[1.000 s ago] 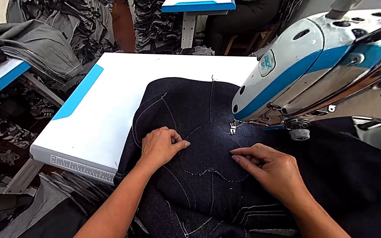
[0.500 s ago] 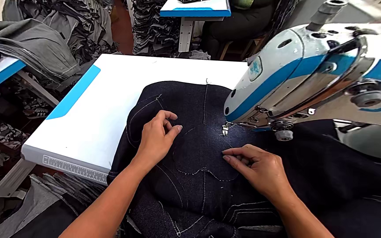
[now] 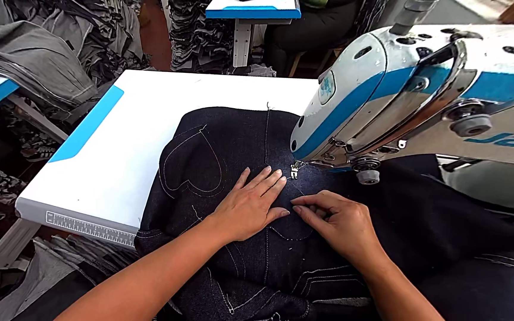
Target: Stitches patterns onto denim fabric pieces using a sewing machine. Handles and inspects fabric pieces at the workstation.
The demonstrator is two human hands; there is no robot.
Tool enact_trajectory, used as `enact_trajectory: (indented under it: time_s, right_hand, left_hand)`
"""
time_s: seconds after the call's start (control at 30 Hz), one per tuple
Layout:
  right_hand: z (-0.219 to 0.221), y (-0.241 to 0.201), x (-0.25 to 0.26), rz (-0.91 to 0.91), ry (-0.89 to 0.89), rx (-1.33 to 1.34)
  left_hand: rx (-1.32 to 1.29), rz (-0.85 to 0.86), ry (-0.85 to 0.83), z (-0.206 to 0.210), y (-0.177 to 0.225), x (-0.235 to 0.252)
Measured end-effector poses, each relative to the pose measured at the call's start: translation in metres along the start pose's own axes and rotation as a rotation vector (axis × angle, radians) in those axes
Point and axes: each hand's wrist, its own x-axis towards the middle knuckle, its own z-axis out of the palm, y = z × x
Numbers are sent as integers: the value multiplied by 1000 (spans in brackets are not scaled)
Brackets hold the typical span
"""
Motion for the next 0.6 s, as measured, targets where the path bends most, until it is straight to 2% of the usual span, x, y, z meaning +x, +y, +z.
enact_trajectory:
  time_s: [0.13, 0.37, 0.6]
  right_hand:
    - [-2, -2, 0, 5, -13, 0]
    - [-5, -2, 1, 29, -34, 16]
    - [-4, 1, 1, 63, -46, 50]
  left_hand:
    - [44, -43, -122, -7, 2, 1]
    - [55, -64, -102, -6, 4, 0]
    - [-277, 60, -163, -18, -24, 0]
